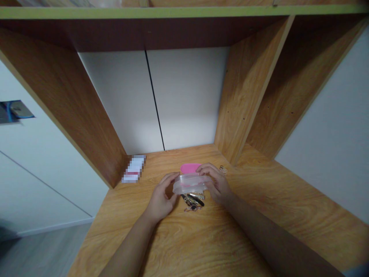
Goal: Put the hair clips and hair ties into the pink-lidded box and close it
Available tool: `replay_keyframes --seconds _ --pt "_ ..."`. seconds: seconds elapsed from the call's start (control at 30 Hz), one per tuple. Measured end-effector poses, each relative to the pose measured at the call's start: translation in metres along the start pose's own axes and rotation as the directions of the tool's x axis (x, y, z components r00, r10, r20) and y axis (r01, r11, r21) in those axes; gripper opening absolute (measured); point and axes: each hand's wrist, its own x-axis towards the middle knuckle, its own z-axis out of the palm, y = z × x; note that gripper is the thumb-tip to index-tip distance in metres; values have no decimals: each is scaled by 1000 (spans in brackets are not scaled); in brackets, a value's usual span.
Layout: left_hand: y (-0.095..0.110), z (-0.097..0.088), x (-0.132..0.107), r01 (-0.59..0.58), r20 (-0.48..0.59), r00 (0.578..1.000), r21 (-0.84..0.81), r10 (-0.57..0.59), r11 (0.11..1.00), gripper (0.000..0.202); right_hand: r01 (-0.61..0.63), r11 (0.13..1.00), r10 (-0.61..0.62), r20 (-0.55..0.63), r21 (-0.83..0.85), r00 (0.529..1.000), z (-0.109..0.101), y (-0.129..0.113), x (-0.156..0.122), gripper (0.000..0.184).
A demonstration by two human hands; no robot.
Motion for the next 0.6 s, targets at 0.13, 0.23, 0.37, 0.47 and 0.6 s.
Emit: replay_keyframes --seconds 0.13,0.23,0.37,0.47,0.6 --pt "1 -1 -1 26 -34 999 -19 -27 999 53 1 999 -1 -26 -33 1000 1 -3 -1 19" --pt "1 0 -3 97 -50 993 -93 -102 991 62 -135 990 129 -136 -30 982 4 1 -2 19" --pt "-4 2 -4 201 -53 975 -188 -214 962 66 -333 940 340 -225 69 913 7 15 -2 30" --pt "-10 2 -4 260 -50 959 -228 -278 938 57 -375 923 384 -198 83 902 9 24 -4 38" --pt "-11 -1 -2 238 -101 962 -142 -253 961 49 -276 958 250 -240 -80 938 8 22 -3 43"
